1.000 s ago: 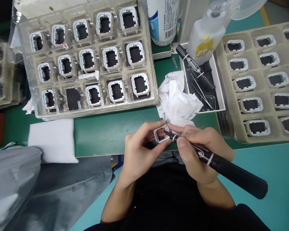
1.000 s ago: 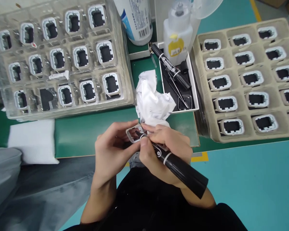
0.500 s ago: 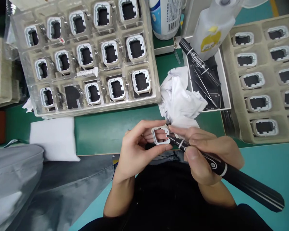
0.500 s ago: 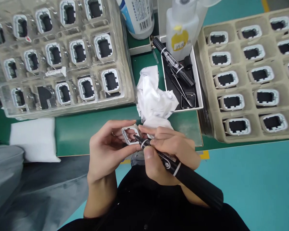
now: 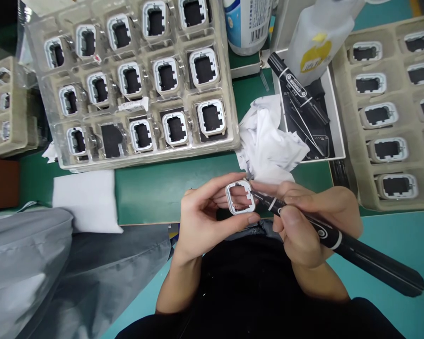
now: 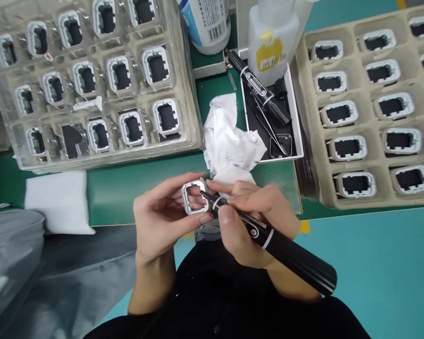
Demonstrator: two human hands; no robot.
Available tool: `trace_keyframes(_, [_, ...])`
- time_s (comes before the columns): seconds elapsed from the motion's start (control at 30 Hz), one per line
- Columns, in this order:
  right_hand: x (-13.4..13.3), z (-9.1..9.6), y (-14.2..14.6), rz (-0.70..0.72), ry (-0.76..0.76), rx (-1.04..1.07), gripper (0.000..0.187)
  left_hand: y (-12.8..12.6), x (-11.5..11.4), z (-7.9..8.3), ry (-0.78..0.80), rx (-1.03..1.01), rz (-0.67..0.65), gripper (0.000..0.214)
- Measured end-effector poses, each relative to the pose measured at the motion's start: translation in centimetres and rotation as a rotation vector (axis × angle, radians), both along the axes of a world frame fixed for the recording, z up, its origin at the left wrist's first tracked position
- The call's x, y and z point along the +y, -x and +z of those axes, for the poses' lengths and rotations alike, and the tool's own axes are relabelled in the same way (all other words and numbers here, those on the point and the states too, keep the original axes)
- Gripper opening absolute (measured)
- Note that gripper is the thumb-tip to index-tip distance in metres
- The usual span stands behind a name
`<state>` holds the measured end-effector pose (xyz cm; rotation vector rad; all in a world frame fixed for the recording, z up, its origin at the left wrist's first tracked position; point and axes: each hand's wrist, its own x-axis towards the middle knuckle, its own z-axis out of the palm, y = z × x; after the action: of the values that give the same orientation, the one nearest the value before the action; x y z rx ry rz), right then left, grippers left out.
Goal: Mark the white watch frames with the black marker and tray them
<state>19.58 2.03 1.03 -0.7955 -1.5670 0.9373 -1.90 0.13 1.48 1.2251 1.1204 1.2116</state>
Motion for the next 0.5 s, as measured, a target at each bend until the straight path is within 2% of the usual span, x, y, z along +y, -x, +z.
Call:
trace_keyframes(0.2, [0.1,0.2,0.3,-0.017,0.054,0.027,0.036,0.1,-0.2,-0.5,-0.01,0.111,0.035,0.068])
trace_keyframes(0.3, [-0.4,-0.3,0.1,-0.036,0.007,0.033,0.034,0.1,-0.1,-0.8,-0.02,0.134,0.019,0.068])
trace_keyframes(0.4, [-0.6,-0.7,0.1,-0.026,-0.018,-0.041,0.034,0.2,-0.1,-1.0,-0.011,0.112,-0.001,0.069])
trace_keyframes(0.5, [-0.4,-0.7,0.6,-0.026,-0.032,0.047,0.032,0.4,0.0,-0.9,-0.007,0.036,-0.041,0.073])
